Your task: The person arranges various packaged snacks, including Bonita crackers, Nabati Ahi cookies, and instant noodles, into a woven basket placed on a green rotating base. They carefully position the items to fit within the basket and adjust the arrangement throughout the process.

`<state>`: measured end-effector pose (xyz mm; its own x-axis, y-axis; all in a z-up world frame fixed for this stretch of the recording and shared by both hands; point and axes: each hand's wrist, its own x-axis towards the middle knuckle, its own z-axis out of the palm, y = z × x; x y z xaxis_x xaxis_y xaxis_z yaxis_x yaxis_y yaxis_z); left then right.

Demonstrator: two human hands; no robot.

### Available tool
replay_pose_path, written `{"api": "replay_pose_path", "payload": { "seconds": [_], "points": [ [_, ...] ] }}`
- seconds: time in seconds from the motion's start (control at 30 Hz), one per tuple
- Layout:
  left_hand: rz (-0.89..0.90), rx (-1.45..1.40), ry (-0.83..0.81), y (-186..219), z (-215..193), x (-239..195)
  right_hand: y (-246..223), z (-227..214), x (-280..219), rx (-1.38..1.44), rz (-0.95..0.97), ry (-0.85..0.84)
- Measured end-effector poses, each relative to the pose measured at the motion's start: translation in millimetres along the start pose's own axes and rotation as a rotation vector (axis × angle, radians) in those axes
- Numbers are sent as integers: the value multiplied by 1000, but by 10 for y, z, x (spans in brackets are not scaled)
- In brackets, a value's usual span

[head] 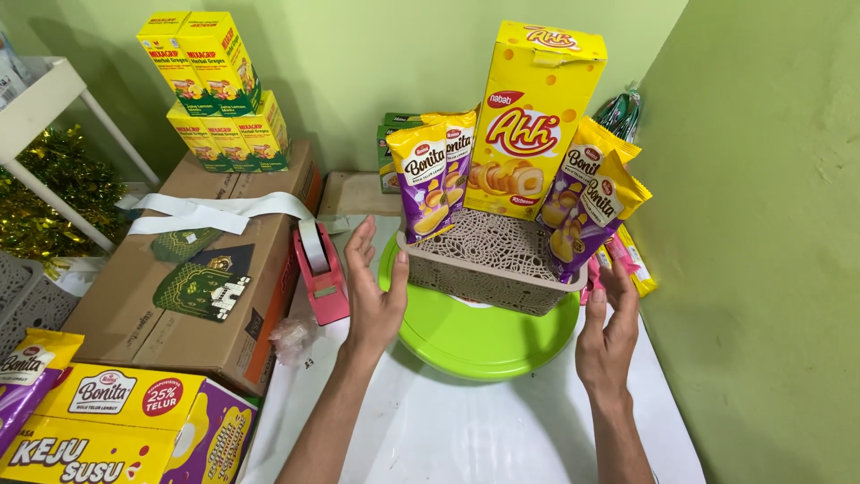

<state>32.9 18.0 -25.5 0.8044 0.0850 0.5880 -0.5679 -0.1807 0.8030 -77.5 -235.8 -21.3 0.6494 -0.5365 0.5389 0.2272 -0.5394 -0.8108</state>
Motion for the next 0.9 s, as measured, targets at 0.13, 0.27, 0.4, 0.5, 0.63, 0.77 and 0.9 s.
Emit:
{"api": "replay_pose_path", "payload": {
  "seconds": [0.13, 0.27, 0.4, 0.5, 0.63, 0.77, 0.9],
  "points": [
    [12, -74, -80, 100, 57, 327, -135, 70, 206, -78, -135, -27],
    [-43, -135, -164, 201, 149, 602, -190, 213, 421, -3, -70, -55],
    [-141, -180, -294, 249, 211, 723, -334, 269, 658, 16, 139, -119],
    [-207, -140, -334, 48, 321, 740, 67, 284, 739, -48, 105, -141],
    [-235, -96, -312, -33, 354, 669, 206, 332, 827, -44, 92, -139],
    [-234, -17, -291, 102, 312, 627, 253, 342, 877, -69, 95, -131],
    [-254, 15, -272, 129, 309, 580, 107, 384, 915, -26, 112, -173]
  ]
}}
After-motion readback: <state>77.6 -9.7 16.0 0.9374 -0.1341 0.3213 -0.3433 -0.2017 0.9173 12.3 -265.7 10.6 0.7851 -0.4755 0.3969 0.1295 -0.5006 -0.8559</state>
